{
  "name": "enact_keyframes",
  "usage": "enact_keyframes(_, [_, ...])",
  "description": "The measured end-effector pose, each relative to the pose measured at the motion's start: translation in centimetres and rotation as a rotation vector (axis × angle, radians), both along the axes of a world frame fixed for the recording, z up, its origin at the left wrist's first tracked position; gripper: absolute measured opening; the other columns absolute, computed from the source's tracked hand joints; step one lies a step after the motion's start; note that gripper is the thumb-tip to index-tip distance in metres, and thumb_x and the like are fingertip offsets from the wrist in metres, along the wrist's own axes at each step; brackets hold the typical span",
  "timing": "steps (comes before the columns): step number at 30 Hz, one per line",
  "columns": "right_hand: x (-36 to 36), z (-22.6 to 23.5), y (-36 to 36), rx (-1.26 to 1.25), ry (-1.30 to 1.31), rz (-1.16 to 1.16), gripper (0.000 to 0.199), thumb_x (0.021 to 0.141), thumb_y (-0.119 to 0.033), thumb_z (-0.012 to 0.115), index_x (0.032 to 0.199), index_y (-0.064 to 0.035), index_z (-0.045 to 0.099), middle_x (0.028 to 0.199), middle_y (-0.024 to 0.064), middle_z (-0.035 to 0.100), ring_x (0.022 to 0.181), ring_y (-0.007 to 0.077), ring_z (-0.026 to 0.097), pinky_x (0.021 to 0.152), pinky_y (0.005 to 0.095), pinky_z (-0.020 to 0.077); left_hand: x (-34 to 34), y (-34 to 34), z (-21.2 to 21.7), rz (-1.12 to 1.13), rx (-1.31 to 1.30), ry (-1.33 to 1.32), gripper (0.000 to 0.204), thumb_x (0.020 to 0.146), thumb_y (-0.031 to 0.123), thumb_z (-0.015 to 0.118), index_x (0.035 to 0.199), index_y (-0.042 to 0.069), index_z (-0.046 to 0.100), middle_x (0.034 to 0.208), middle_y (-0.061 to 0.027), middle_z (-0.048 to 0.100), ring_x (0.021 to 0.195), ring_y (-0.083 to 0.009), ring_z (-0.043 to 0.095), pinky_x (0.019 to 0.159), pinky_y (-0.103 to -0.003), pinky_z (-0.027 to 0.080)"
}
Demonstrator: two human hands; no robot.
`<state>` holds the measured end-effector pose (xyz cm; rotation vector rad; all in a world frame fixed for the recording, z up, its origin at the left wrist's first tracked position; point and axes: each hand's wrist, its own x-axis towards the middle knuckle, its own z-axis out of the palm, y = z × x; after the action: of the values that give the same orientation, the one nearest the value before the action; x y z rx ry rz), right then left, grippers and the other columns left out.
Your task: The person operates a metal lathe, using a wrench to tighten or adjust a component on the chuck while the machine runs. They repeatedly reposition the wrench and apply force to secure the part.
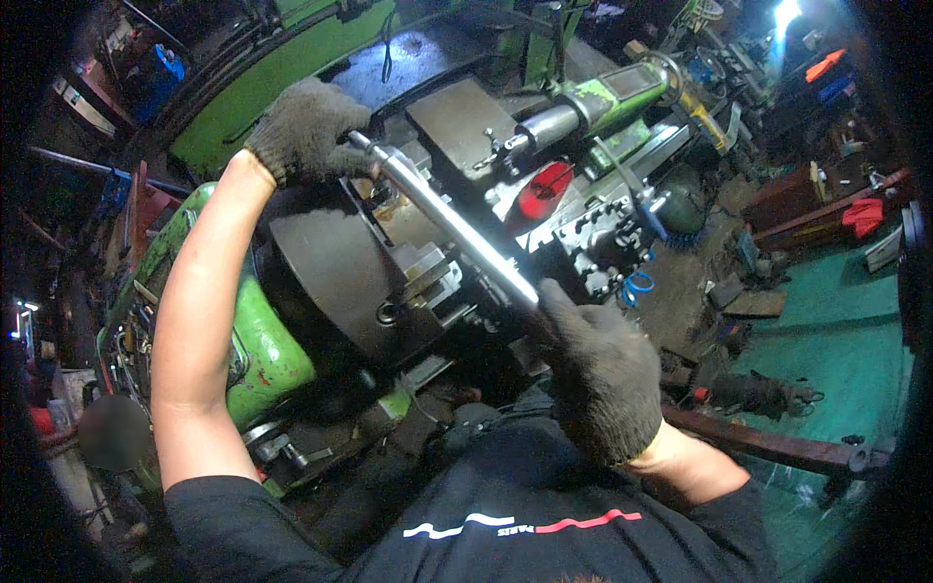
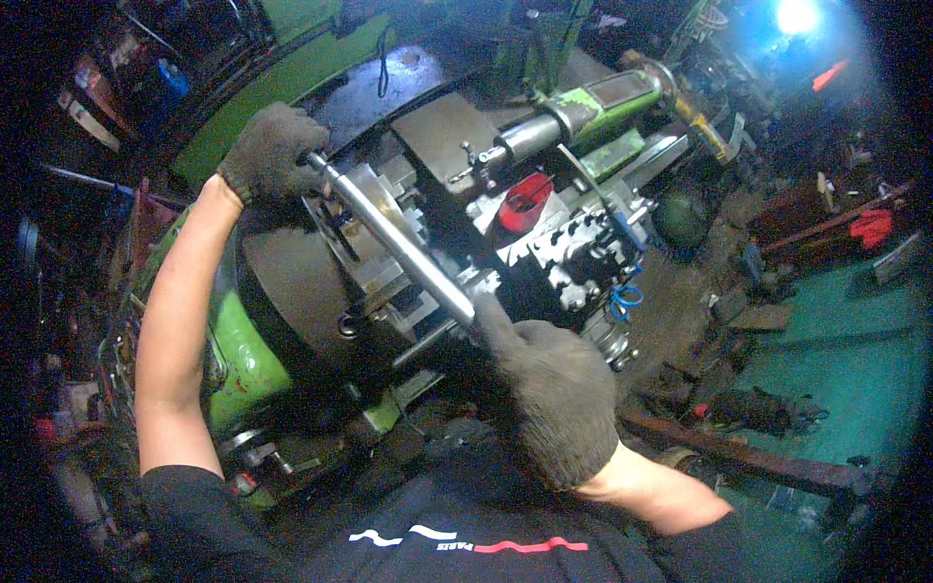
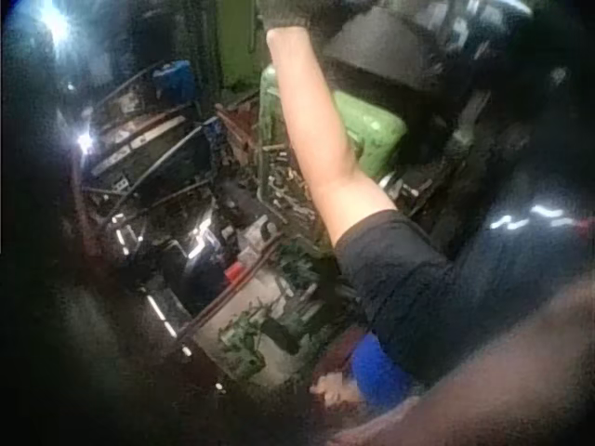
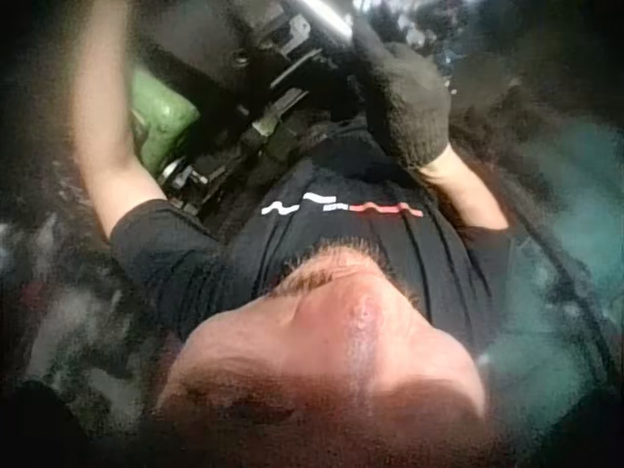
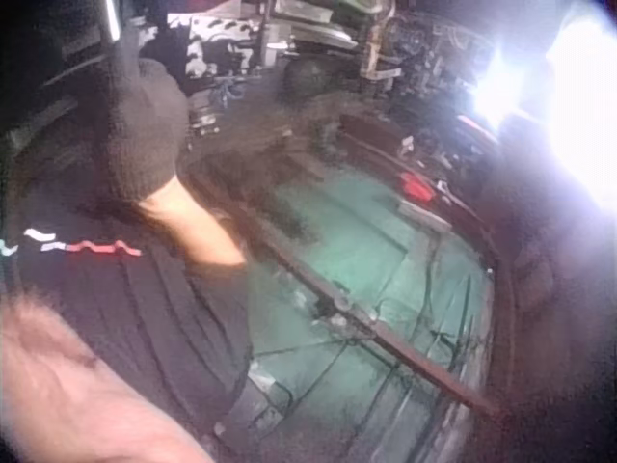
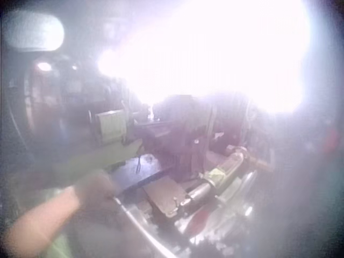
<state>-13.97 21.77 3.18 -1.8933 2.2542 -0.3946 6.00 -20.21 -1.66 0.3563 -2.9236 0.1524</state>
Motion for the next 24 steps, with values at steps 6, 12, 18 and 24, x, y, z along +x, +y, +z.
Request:
enact_keyframes(6, [-0.9, -3.0, 1.2, -0.318, 0.099, 0.040, 0.049, 0.083, -0.031, 0.087, 0.125, -0.0094, 0.074, 0.102, 0.0125, 0.077, 0.083, 0.0381, 0.072, 0.071, 0.0496, 0.0561, 0.2, -1.5, -1.8, 0.024, -0.015, 0.026, 0.063, 0.082, 0.070, 0.077, 0.105, 0.011, 0.074, 0.106, -0.0156, 0.076, 0.105, -0.0411, 0.071, 0.090, -0.054, 0.054])
enact_keyframes(12, [-1.9, -2.9, 1.1, -0.238, 0.093, 0.096, 0.033, 0.090, -0.022, 0.079, 0.120, -0.0073, 0.075, 0.098, 0.0135, 0.077, 0.082, 0.0391, 0.072, 0.069, 0.0510, 0.0558, 0.4, -0.3, 0.5, 0.092, 0.000, -0.156, 0.074, 0.080, 0.075, 0.077, 0.103, 0.005, 0.074, 0.099, -0.0206, 0.072, 0.102, -0.0458, 0.069, 0.087, -0.055, 0.053])
enact_keyframes(18, [-5.5, -5.6, 1.3, -0.351, 0.124, 0.016, 0.033, 0.095, -0.015, 0.076, 0.127, -0.0066, 0.075, 0.102, 0.0152, 0.078, 0.087, 0.0370, 0.073, 0.075, 0.0467, 0.0570, 0.6, 1.9, 1.2, 0.126, 0.025, -0.091, 0.067, 0.078, 0.075, 0.081, 0.089, 0.009, 0.078, 0.084, -0.0173, 0.074, 0.084, -0.0430, 0.073, 0.075, -0.053, 0.057])
enact_keyframes(24, [-11.3, -6.3, -2.4, -0.562, 0.166, -0.128, 0.036, 0.099, -0.009, 0.069, 0.134, -0.0027, 0.073, 0.122, 0.0160, 0.076, 0.111, 0.0309, 0.074, 0.100, 0.0411, 0.0576, 1.1, 3.9, 0.5, 0.358, 0.025, -0.080, 0.071, 0.083, 0.084, 0.073, 0.088, 0.013, 0.079, 0.085, -0.0185, 0.076, 0.087, -0.0436, 0.075, 0.077, -0.054, 0.058])
